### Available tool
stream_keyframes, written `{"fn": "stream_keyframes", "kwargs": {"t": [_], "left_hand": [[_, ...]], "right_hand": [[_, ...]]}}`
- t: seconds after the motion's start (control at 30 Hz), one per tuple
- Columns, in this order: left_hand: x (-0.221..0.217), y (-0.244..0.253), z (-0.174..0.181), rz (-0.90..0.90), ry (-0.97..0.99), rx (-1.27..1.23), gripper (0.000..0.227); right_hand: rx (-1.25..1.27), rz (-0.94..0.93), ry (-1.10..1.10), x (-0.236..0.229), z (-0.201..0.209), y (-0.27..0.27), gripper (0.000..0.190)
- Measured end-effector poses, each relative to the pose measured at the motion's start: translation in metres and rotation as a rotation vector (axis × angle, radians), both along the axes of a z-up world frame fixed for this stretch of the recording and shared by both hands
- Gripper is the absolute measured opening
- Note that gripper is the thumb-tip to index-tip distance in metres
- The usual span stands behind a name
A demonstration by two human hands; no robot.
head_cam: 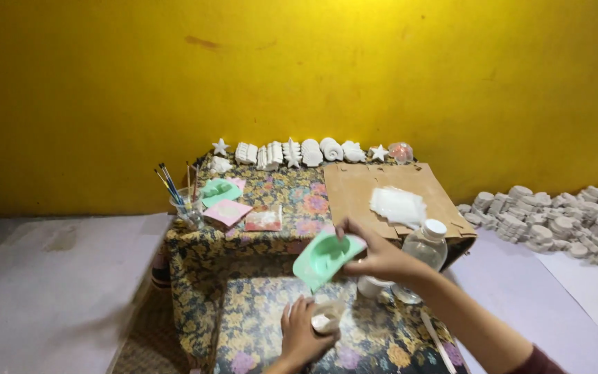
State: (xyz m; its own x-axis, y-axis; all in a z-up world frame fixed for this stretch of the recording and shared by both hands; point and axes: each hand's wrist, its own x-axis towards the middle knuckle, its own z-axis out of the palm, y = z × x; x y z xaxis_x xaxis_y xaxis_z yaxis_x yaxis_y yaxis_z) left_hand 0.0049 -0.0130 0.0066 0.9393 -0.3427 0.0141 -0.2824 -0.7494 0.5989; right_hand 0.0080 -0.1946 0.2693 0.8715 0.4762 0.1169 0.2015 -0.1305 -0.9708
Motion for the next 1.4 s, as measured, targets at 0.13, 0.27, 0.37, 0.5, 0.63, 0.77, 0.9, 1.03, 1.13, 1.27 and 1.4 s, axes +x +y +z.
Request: {"fn": "stream_keyframes", "kwargs": {"t": [0.13,0.27,0.37,0.5,0.63,0.77,0.9,1.03,1.13,1.27,1.4], "left_hand": [[0.008,0.002,-0.016,0.024,-0.153,-0.095,0.079],[0.012,0.017,-0.005,0.093,-0.044,-0.095,0.082],[0.021,0.031,-0.009,0.154,-0.091,-0.085,0.091],[0.030,0.039,-0.002,0.001,-0.042,0.072,0.101],[0.032,0.041,0.000,-0.041,-0.063,0.106,0.090],[0.038,0.041,-0.006,-0.032,-0.103,0.045,0.098],[0.039,0.041,-0.005,0.017,-0.044,-0.007,0.083],[0.041,0.045,-0.011,0.100,-0.030,-0.126,0.070],[0.056,0.052,-0.038,0.107,-0.154,-0.226,0.071],[0.052,0.053,-0.037,0.162,-0.135,-0.249,0.076],[0.050,0.052,-0.030,0.215,-0.095,-0.388,0.065]], "right_hand": [[-0.017,-0.003,-0.058,-0.027,-0.055,-0.022,0.047],[0.172,0.012,0.149,-0.033,-0.121,-0.032,0.046],[0.210,0.030,0.249,-0.039,-0.169,-0.033,0.048],[-0.323,-0.202,-0.035,-0.042,-0.201,-0.027,0.042],[-0.777,-0.279,-0.139,-0.034,-0.221,-0.025,0.029],[-1.023,-0.318,-0.403,-0.035,-0.233,-0.027,0.049],[-0.993,-0.458,-0.480,-0.039,-0.228,-0.023,0.028],[-0.854,-0.489,-0.353,-0.038,-0.223,-0.015,0.014],[-0.631,-0.453,-0.403,-0.035,-0.233,-0.012,0.021],[-0.760,-0.479,-0.275,-0.038,-0.224,-0.004,0.042],[-0.833,-0.586,-0.125,-0.031,-0.225,0.002,0.040]]}}
